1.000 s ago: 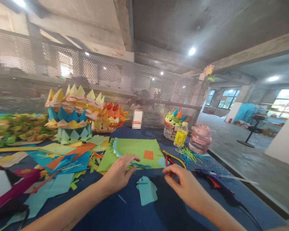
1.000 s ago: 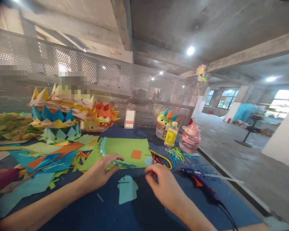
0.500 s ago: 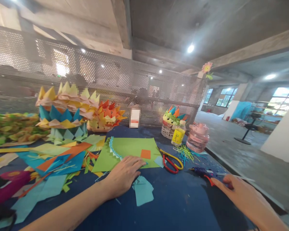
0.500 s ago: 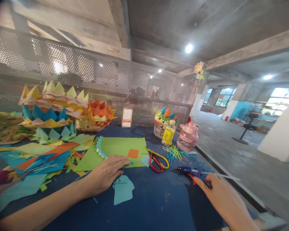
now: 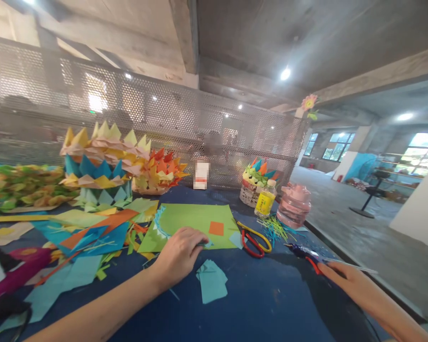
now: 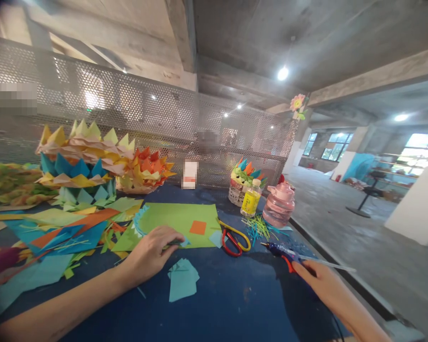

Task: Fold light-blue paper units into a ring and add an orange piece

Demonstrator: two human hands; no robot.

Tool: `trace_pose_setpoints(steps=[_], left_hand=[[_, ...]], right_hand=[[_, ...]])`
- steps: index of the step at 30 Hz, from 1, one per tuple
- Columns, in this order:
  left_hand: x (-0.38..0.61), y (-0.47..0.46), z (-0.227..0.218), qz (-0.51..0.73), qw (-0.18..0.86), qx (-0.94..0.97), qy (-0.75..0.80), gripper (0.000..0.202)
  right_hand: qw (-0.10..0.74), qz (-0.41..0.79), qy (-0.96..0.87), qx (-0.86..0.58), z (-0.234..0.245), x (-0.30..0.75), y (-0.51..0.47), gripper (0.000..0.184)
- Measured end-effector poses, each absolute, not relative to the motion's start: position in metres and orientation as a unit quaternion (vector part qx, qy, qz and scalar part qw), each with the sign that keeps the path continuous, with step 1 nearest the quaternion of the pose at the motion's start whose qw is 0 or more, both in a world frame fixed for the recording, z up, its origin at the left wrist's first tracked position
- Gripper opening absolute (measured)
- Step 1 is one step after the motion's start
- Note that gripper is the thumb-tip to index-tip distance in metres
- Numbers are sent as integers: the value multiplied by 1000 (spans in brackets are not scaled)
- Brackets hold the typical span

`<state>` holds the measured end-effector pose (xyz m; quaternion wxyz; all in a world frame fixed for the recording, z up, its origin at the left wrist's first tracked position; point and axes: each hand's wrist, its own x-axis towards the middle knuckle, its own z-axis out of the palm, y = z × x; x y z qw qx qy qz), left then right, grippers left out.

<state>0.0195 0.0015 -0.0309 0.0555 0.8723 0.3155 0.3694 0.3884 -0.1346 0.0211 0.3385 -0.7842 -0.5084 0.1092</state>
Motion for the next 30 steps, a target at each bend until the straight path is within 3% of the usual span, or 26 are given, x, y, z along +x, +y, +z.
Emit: trace_pose_setpoints(steps=[3,9,16,22,30], left_hand=[[18,-2,-29,367,61,871,320,19],[17,-9,-25,360,85,869,329,23],[16,-12,-21,355,106,849,378,12],[17,-15,-20,366,113,847,368,7],[13,-12,-18,379,119,841,367,11]], right_hand=[[375,236,-476,-760,30,373,-142,38],[445,269,-454,-723,38,351,-147,32],[485,337,-410,-695,42,322,-132,31],[424,246,-544,-681,42,285,-98,32],[343,4,-684,-644,17,244,-67,18]])
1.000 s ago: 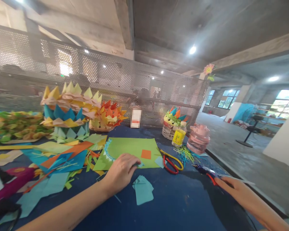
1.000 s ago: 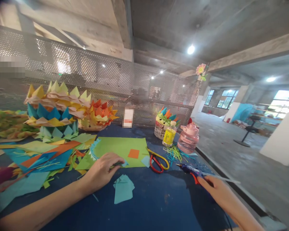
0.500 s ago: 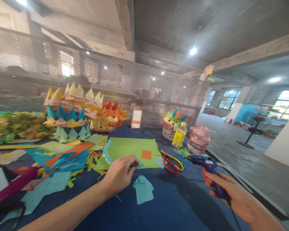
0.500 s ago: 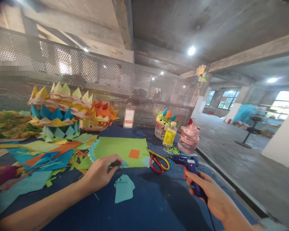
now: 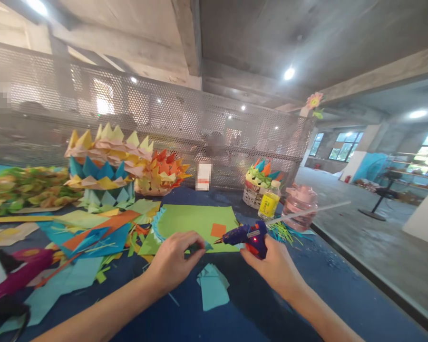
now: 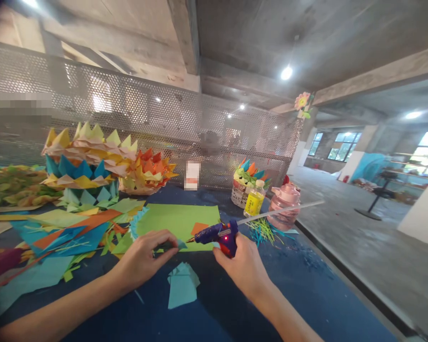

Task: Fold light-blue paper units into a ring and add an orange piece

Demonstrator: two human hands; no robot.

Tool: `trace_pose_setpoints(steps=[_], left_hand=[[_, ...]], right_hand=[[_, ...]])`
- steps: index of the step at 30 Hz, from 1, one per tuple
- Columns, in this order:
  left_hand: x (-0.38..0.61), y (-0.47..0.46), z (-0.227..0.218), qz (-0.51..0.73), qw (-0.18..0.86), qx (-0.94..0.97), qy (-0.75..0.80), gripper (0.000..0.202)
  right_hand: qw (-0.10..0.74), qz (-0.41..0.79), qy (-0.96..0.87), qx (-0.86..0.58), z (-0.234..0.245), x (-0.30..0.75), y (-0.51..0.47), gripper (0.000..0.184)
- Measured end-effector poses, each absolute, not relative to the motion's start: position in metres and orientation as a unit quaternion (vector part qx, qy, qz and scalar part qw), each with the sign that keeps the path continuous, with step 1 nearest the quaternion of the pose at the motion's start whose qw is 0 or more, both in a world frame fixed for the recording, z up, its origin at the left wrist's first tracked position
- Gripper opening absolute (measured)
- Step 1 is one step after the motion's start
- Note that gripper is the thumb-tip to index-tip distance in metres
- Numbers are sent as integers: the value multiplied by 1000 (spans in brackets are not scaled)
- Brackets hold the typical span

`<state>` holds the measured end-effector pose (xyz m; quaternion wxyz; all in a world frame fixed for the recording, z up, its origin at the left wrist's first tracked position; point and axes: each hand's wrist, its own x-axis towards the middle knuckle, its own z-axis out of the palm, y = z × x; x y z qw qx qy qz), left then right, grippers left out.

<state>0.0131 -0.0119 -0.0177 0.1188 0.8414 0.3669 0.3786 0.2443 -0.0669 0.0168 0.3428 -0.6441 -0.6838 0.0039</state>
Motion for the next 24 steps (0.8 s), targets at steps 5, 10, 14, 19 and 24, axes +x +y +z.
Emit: trace_pose_setpoints(steps=[5,10,14,19,24], left_hand=[[13,-10,-22,388,101,845,354,10],[14,-11,-27,392,84,858,321,10],[15,-13,-28,395,73,862,310,10],[16,-15,-27,390,66,867,303,11],[15,-16,-27,389,63,868,302,11]], right_hand=[[353,-53,-701,-618,8,242,-71,10],[363,-70,-708,-602,0,244,-73,6],[347,-61,-718,-600,-2,243,-73,6],[324,-61,-724,-607,-2,242,-74,7],[311,-68,-730,-605,-2,242,-75,8]])
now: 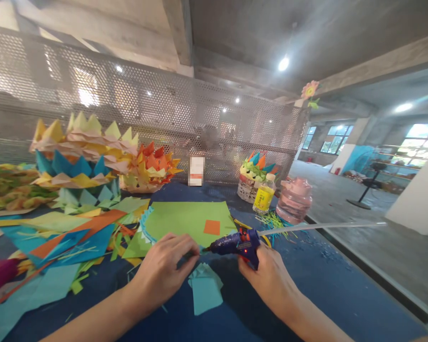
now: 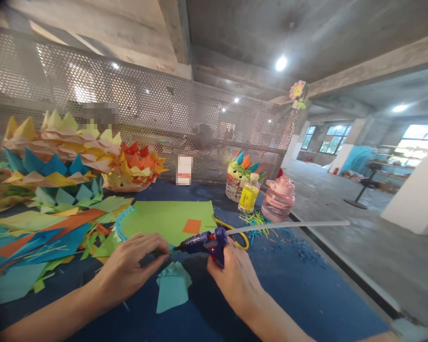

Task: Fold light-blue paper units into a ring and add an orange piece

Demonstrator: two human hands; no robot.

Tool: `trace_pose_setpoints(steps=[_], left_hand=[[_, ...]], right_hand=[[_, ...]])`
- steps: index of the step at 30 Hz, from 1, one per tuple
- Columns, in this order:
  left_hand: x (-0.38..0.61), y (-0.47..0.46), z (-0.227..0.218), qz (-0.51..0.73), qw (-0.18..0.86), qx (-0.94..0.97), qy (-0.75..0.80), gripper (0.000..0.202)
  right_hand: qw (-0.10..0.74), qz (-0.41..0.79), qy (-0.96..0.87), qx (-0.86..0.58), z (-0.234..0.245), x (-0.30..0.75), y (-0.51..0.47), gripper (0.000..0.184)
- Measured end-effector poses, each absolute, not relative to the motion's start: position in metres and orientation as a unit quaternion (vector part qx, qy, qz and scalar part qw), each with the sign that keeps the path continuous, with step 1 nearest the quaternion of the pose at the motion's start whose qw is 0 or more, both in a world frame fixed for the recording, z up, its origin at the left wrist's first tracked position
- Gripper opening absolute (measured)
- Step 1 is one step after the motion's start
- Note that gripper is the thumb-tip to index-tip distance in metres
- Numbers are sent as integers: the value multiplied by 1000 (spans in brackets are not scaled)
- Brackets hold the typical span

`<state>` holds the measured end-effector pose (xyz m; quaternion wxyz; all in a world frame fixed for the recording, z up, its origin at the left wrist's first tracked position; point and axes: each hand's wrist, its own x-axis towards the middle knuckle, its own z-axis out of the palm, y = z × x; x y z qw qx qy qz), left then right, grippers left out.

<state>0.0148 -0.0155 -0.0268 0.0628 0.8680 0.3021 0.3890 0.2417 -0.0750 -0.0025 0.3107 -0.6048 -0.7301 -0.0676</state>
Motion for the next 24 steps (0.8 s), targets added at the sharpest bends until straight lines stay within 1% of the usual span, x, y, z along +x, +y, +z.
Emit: trace_pose_setpoints(steps=[11,16,24], left_hand=[[14,-14,-28,398,51,869,291,11],[14,-15,-27,396,49,869,293,11],[13,-12,-27,403,42,865,295,10]], right_hand=[[271,-58,-731,-624,-4,243,-75,11],[279,-39,-732,-620,-2,243,-78,11],[281,-28,-737,-614,-1,243,-79,19]])
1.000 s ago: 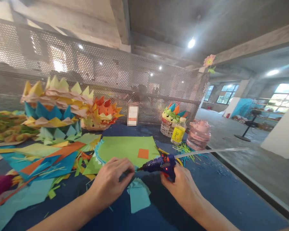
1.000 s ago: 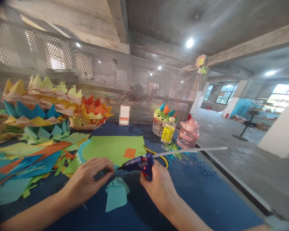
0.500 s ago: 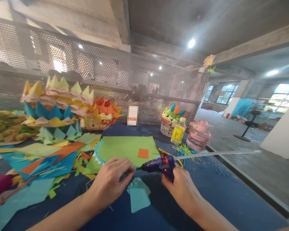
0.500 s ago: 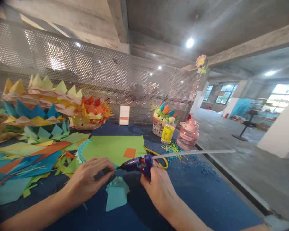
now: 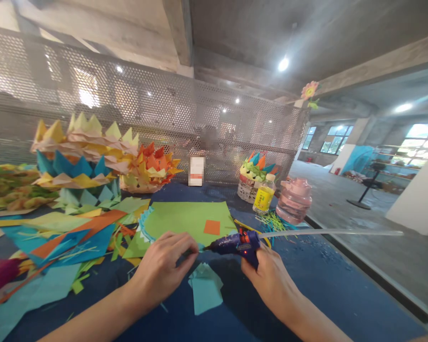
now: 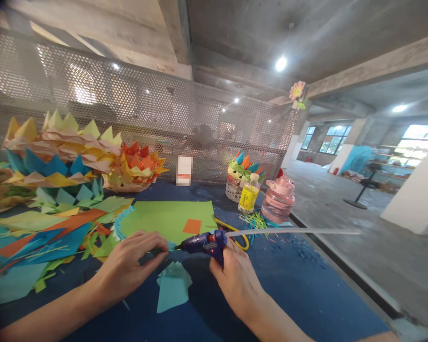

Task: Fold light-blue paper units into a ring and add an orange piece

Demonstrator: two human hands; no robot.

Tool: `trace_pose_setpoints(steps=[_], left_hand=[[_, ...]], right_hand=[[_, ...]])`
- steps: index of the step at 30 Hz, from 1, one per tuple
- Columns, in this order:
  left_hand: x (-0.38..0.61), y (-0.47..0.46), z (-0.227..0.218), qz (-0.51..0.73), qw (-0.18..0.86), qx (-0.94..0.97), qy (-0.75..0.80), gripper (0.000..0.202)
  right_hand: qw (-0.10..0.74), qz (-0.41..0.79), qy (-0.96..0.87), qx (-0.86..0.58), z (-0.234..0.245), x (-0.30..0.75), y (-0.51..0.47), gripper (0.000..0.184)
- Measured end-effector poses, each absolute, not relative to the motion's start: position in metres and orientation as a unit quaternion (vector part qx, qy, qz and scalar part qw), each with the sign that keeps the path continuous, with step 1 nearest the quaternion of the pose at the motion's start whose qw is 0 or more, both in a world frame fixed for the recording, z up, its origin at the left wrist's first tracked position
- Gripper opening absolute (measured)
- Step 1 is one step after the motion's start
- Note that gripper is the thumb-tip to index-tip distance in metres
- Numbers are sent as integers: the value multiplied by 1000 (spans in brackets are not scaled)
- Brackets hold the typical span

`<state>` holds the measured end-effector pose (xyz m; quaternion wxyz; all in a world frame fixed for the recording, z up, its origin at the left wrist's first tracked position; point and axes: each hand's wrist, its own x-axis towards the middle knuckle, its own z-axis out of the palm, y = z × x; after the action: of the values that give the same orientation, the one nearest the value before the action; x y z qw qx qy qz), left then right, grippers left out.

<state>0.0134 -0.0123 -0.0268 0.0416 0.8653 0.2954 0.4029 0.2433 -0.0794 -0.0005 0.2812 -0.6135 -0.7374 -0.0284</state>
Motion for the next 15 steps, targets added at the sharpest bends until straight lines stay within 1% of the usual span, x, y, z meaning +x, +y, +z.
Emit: trace_pose_setpoints(steps=[4,8,15], left_hand=[[13,-13,-25,410,36,862,297,11],[13,-15,-22,413,31,859,300,12],[9,-13,-20,433,26,852,294,11]], right_hand=[[294,-33,-733,-613,1,243,-80,21],[299,-43,-729,-615,1,243,-79,16],[284,-118,-697,-647,3,266,-88,9]])
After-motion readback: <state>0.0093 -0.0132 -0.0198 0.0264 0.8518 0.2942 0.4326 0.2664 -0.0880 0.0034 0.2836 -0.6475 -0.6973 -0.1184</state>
